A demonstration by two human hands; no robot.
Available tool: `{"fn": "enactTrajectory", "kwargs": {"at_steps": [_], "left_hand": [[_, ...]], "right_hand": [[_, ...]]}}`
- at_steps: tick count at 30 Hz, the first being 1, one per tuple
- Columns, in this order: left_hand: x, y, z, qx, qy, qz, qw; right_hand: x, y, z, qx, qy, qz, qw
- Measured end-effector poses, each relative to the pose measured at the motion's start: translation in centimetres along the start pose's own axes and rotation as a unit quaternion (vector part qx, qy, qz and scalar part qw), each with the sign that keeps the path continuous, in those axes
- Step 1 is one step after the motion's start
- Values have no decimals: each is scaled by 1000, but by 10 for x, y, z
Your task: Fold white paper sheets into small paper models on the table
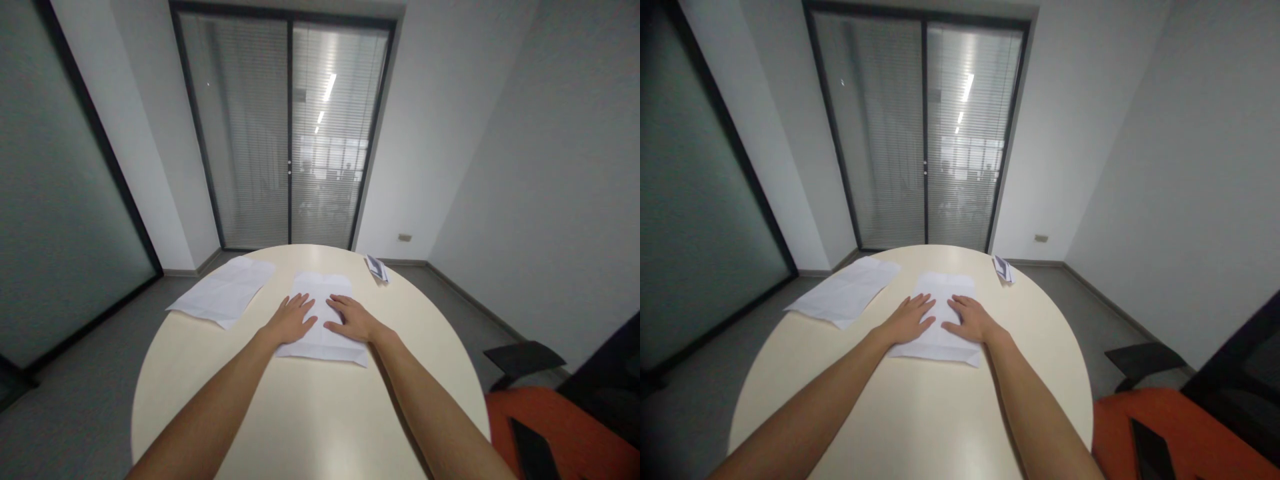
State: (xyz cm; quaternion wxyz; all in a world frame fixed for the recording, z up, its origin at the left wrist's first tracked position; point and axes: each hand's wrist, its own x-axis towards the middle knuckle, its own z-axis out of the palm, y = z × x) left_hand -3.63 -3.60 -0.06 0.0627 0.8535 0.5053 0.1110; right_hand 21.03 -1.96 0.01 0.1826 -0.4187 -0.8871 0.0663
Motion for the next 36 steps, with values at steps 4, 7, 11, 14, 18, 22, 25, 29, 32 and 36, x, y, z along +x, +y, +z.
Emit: {"fn": "enactTrajectory", "kwargs": {"at_steps": [4, 7, 11, 14, 18, 22, 25, 29, 32, 36], "left_hand": [[1, -3, 1, -5, 19, -3, 1000], [1, -4, 0, -4, 46, 2, 999], [2, -7, -1, -13, 78, 8, 997], [4, -9, -2, -24, 94, 17, 995], [4, -11, -3, -34, 104, 34, 993], [4, -14, -2, -25, 97, 38, 994], [5, -17, 1, -16, 74, 28, 997], [6, -21, 5, -11, 65, 27, 997], [7, -22, 5, -2, 68, 31, 997], [7, -23, 5, -4, 70, 28, 997]], "right_hand": [[0, 11, 7, 17, 21, -8, 1000], [-2, 18, 4, 22, 28, 3, 999], [-3, 25, -4, 46, 17, 9, 999], [-3, 27, -9, 77, 11, 4, 997], [-3, 25, -15, 110, 6, 0, 994], [-6, 25, -17, 140, 14, 17, 990], [-10, 31, -15, 127, 18, 39, 991], [-11, 37, -13, 130, 12, 53, 990], [-13, 38, -16, 153, 6, 72, 986], [-16, 41, -22, 176, -20, 92, 980]]}}
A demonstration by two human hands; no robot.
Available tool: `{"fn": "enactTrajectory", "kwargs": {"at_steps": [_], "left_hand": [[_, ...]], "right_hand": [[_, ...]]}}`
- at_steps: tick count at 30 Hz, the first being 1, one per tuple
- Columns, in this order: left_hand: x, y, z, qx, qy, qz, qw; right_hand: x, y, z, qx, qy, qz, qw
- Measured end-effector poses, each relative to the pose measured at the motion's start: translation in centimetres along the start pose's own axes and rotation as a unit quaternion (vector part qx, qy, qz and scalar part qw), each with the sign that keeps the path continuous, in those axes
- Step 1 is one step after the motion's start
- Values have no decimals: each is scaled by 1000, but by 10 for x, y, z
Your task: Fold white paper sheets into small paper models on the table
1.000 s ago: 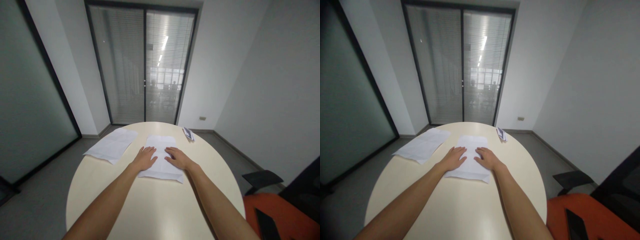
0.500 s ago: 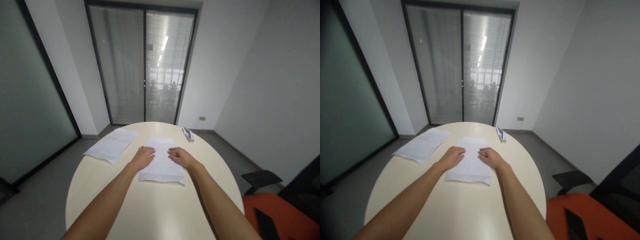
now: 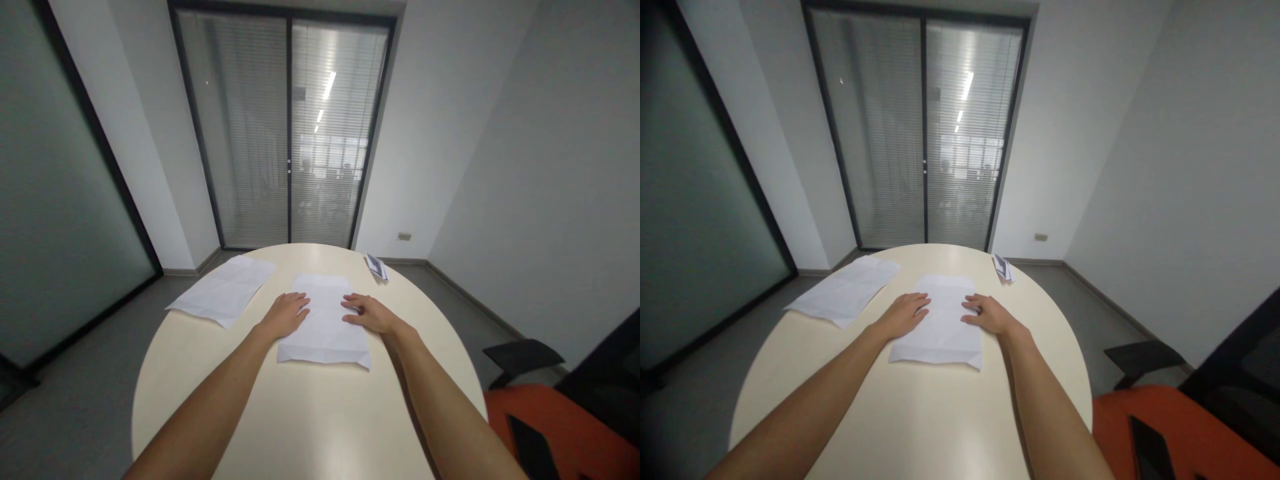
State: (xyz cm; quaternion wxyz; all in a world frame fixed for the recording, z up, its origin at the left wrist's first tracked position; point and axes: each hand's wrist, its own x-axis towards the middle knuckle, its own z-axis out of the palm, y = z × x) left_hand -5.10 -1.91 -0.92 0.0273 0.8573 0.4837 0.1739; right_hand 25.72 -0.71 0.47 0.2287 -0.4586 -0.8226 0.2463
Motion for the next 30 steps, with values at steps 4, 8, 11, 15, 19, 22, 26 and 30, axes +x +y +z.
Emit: {"fn": "enactTrajectory", "kwargs": {"at_steps": [4, 8, 11, 15, 19, 22, 26, 30], "left_hand": [[0, 0, 0, -3, 3, -2, 1000], [0, 0, 0, -2, 12, -1, 1000], [0, 0, 0, -8, 22, 2, 1000], [-1, 1, -1, -20, 33, 6, 999], [0, 2, -4, -26, 42, 9, 999], [-1, 3, -6, -35, 43, 13, 998], [-2, 3, -11, -63, 42, -3, 997], [-3, -1, -16, -94, 50, -19, 994]], "right_hand": [[-1, 2, -3, 17, -11, 18, 1000], [-1, 4, -3, 30, -6, 13, 999], [-1, 4, -2, 41, 1, 8, 999], [-2, 4, -2, 51, 14, -1, 999], [-2, 4, -3, 54, 25, -13, 998], [-2, 3, -2, 52, 31, -14, 998], [-2, 3, -3, 80, 47, -13, 996], [-2, 3, -6, 52, 77, -4, 996]]}}
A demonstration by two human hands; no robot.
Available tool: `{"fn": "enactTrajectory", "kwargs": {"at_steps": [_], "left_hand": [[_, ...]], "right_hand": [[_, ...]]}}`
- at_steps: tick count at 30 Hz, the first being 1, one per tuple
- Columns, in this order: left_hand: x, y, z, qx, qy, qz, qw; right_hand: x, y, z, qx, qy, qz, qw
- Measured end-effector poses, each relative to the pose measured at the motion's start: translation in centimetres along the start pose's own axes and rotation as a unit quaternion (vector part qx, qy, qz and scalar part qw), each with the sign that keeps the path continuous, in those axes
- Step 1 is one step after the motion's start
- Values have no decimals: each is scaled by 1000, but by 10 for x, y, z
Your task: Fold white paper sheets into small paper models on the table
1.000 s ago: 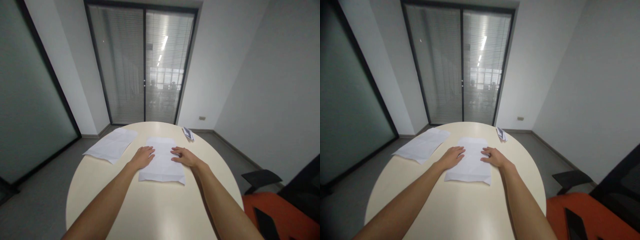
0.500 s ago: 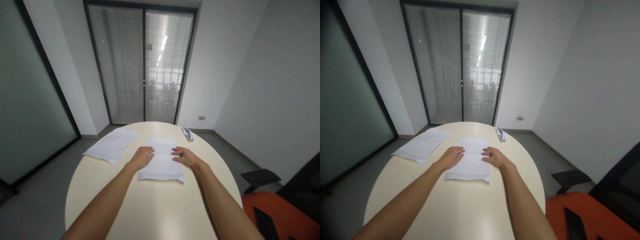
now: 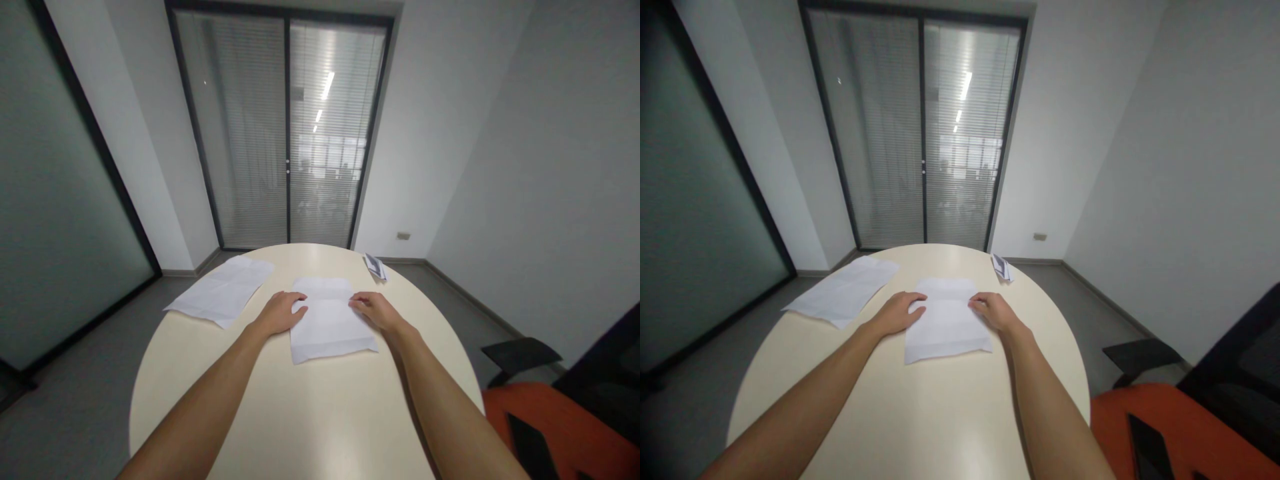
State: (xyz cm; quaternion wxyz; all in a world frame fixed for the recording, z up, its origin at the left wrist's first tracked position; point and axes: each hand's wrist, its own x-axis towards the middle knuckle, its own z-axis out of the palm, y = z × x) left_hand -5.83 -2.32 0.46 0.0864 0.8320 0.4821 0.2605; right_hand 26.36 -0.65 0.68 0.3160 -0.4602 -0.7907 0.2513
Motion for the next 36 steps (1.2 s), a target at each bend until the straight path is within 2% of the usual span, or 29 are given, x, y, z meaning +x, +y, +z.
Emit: {"fn": "enactTrajectory", "kwargs": {"at_steps": [8, 14, 18, 21, 24, 27, 32, 36], "left_hand": [[1, 0, -7, -52, 47, -64, 995], [6, 2, -11, -83, 151, -35, 984], [8, 5, -14, -49, 216, -11, 975], [7, 9, -16, -33, 241, -32, 970], [6, 15, -19, -73, 256, -44, 963], [9, 16, -18, -137, 272, -29, 952], [16, 9, -10, -239, 264, -4, 934], [16, 5, -6, -269, 224, -36, 936]], "right_hand": [[0, -2, -2, -40, 74, 3, 997], [1, -2, -1, -23, 105, -4, 994], [2, -3, -1, -30, 119, 31, 992], [5, -6, 1, 38, 127, 50, 990], [8, -8, 3, 134, 140, 47, 980], [10, -11, 4, 185, 156, 19, 970], [11, -14, 2, 147, 167, -25, 975], [9, -15, 0, 145, 140, -29, 979]]}}
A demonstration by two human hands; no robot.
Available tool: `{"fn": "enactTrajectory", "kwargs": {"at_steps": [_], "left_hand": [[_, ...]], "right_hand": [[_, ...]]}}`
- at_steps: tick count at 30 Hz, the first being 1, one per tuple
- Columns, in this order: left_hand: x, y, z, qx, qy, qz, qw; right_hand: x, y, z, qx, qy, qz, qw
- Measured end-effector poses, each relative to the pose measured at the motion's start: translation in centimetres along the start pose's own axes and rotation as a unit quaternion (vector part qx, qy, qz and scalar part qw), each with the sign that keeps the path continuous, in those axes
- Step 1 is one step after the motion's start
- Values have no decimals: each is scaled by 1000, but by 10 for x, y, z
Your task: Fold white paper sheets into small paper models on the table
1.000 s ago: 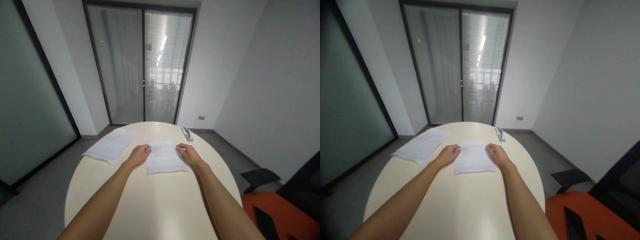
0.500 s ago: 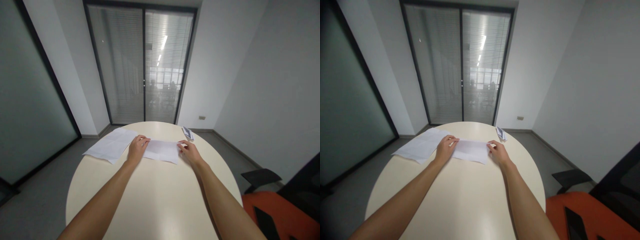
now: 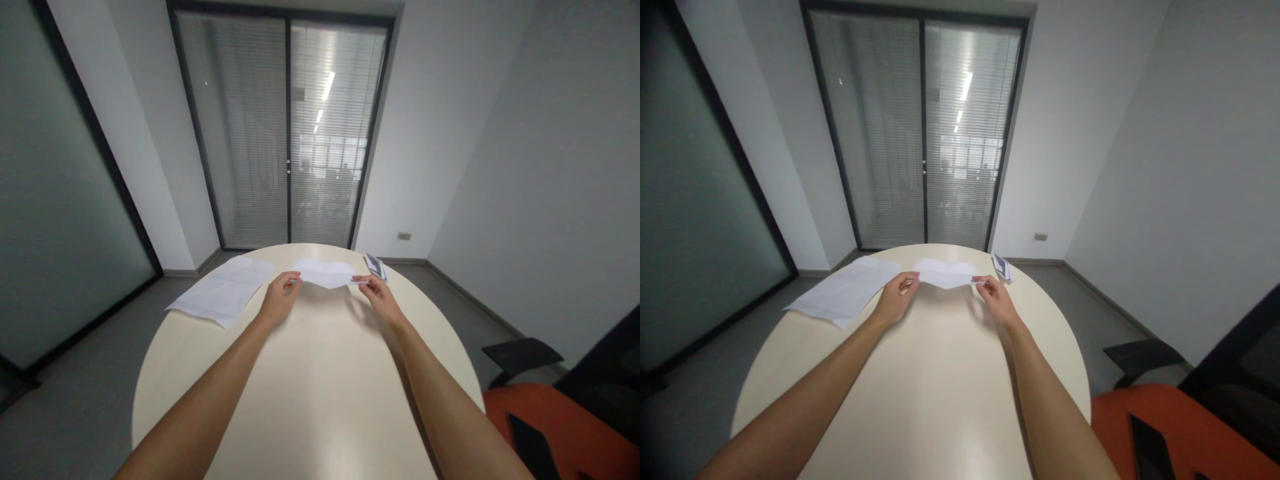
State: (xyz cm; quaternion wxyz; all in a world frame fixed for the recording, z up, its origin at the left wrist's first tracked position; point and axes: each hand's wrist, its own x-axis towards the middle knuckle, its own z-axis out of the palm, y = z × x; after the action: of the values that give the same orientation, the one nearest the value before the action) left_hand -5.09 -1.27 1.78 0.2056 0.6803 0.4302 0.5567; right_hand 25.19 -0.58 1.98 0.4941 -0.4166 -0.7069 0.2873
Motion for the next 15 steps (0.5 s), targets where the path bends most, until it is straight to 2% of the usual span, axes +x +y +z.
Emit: {"fn": "enactTrajectory", "kwargs": {"at_steps": [4, 8, 11, 13, 15], "left_hand": [[-2, -3, -5, 60, -43, -71, 995], [-4, -13, -7, 184, -38, -111, 976], [-7, -21, -3, 226, -63, -57, 970], [-12, -22, 2, 240, -113, 3, 964], [-18, -19, 6, 270, -182, 41, 945]], "right_hand": [[-5, -1, -3, -19, -70, 29, 997], [-8, 4, -2, -43, -134, 65, 988], [-9, 8, -1, -36, -179, 82, 980], [-9, 8, -1, -51, -199, 75, 976], [-9, 4, -2, -98, -203, 65, 972]]}}
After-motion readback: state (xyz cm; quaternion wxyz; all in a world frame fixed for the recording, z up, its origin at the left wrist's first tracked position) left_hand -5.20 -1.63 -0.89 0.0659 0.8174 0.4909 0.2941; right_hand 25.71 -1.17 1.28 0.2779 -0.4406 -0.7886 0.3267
